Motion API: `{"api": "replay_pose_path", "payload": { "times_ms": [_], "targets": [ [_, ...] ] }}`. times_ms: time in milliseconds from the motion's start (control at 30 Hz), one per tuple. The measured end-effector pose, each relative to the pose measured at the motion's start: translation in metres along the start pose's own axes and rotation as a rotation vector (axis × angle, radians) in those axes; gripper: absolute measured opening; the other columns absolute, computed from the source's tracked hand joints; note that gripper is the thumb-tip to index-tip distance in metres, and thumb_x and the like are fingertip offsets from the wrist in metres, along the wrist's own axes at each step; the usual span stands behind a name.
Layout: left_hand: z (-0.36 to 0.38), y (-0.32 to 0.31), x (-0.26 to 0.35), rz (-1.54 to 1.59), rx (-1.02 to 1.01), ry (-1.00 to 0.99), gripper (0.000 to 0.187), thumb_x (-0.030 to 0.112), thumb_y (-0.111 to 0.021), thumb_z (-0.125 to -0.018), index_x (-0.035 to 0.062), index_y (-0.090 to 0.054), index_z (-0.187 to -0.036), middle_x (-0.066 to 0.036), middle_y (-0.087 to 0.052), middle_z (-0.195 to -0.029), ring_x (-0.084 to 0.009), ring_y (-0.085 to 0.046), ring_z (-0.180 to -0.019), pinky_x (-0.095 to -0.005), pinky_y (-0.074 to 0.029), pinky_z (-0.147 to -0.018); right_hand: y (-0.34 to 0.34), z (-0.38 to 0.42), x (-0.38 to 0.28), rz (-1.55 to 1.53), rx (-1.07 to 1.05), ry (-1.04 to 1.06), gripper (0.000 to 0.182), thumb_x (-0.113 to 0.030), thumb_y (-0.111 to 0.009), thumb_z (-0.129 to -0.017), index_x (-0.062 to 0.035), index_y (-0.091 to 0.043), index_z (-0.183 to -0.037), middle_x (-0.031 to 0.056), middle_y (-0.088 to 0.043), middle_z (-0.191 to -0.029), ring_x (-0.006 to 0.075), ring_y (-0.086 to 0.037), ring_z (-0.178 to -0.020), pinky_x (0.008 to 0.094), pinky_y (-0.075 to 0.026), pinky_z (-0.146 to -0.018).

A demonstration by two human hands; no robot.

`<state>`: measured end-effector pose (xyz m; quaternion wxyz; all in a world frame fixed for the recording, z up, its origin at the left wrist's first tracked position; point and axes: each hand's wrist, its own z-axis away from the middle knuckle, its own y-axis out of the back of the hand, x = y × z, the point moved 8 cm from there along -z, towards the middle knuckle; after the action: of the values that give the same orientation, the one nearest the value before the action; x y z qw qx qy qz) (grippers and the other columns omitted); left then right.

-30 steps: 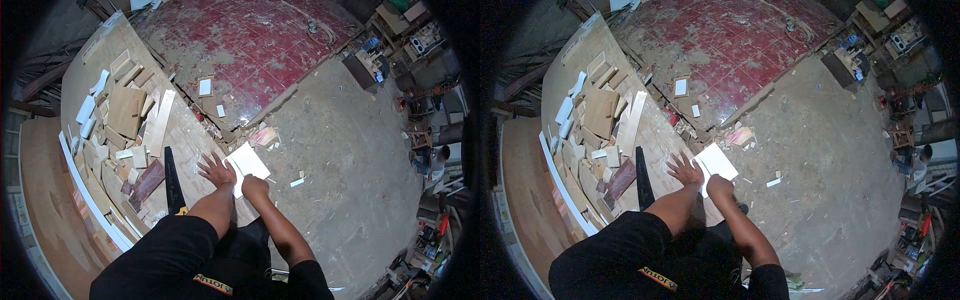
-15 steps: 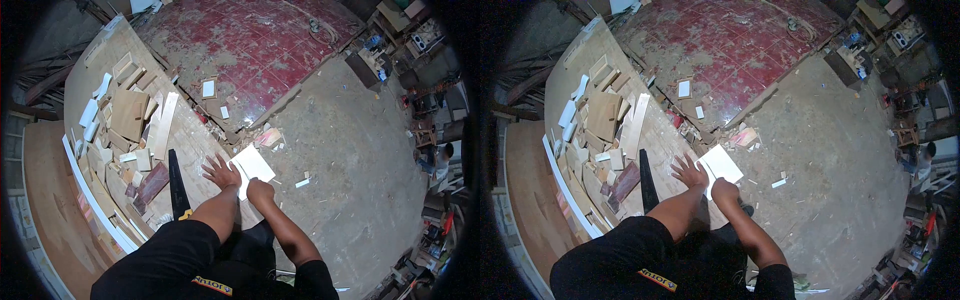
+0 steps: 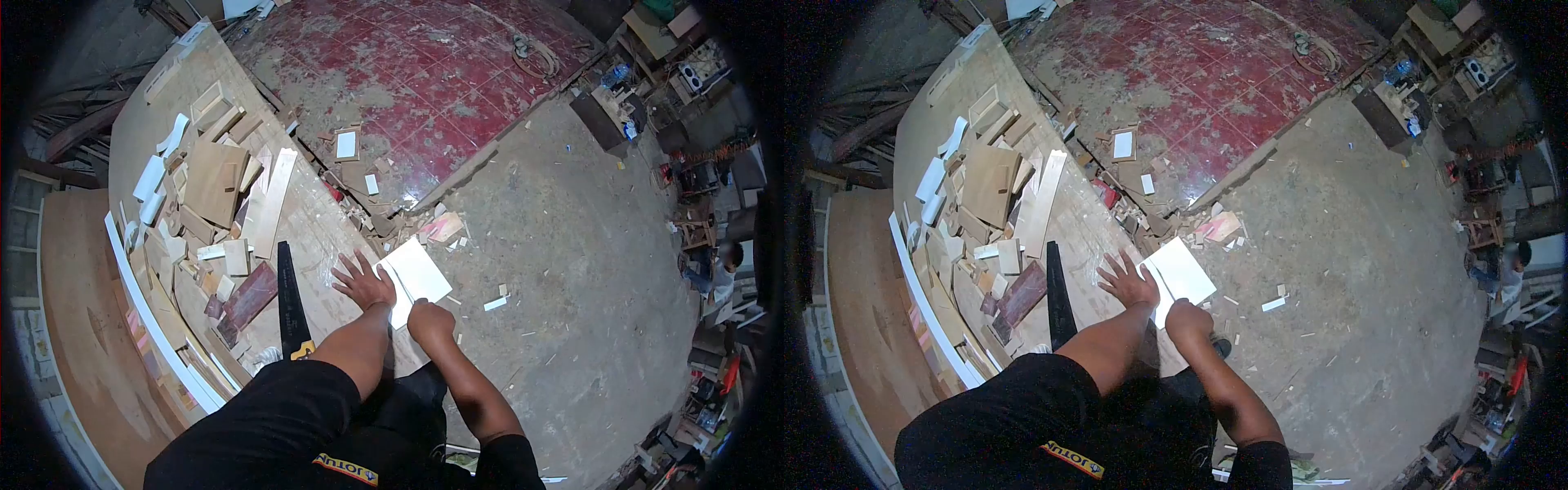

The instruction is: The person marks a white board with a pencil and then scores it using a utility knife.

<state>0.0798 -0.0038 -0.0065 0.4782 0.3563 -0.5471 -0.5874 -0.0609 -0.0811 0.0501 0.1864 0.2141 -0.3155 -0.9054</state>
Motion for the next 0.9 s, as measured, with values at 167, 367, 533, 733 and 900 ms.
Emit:
{"api": "replay_pose_path", "payload": {
  "times_ms": [167,367,533,733,900],
  "targets": [
    [0.001,0.002,0.001,0.003,0.020,-0.004,0.073,0.039,-0.043,-0.091,0.0150,-0.017,-0.154,-0.021,-0.004,-0.159,-0.0537,0.000,-0.142,-0.0672,0.000,-0.111,-0.017,-0.034,-0.006,-0.053,0.092,-0.030,0.030,-0.017,-0.047,-0.090,0.0031,-0.062,-0.105,0.0231,-0.070,-0.096,0.0363,-0.071,-0.086,0.0461,-0.056,-0.070],
    [0.004,0.006,0.005,0.019,0.034,-0.014,0.070,0.038,-0.042,-0.092,0.0136,-0.020,-0.153,-0.022,-0.006,-0.159,-0.0546,-0.002,-0.141,-0.0670,0.001,-0.111,-0.015,-0.021,0.006,-0.079,0.172,0.062,0.027,-0.017,-0.045,-0.089,0.0011,-0.062,-0.100,0.0235,-0.070,-0.088,0.0363,-0.071,-0.079,0.0468,-0.056,-0.066],
    [0.003,0.002,0.003,0.009,0.040,-0.014,0.068,0.038,-0.040,-0.093,0.0139,-0.019,-0.153,-0.022,-0.006,-0.159,-0.0546,-0.001,-0.141,-0.0672,0.000,-0.111,-0.013,-0.005,0.011,0.001,0.094,0.035,0.026,-0.016,-0.045,-0.090,0.0007,-0.063,-0.100,0.0236,-0.070,-0.089,0.0354,-0.071,-0.080,0.0460,-0.056,-0.065],
    [0.003,0.002,0.002,-0.011,0.048,-0.012,0.068,0.038,-0.040,-0.093,0.0140,-0.019,-0.153,-0.022,-0.008,-0.158,-0.0544,-0.001,-0.141,-0.0676,-0.001,-0.111,-0.016,-0.042,-0.005,-0.048,0.136,0.024,0.027,-0.014,-0.048,-0.088,0.0032,-0.064,-0.100,0.0225,-0.071,-0.090,0.0355,-0.071,-0.082,0.0447,-0.057,-0.067],
    [0.002,0.003,0.003,-0.007,0.044,-0.005,0.068,0.038,-0.042,-0.093,0.0138,-0.021,-0.153,-0.021,-0.008,-0.159,-0.0544,-0.003,-0.141,-0.0684,-0.003,-0.110,-0.005,-0.010,0.003,-0.060,0.083,-0.021,0.028,-0.013,-0.049,-0.086,0.0038,-0.065,-0.102,0.0231,-0.071,-0.093,0.0343,-0.071,-0.085,0.0438,-0.057,-0.069]
  ]
}}
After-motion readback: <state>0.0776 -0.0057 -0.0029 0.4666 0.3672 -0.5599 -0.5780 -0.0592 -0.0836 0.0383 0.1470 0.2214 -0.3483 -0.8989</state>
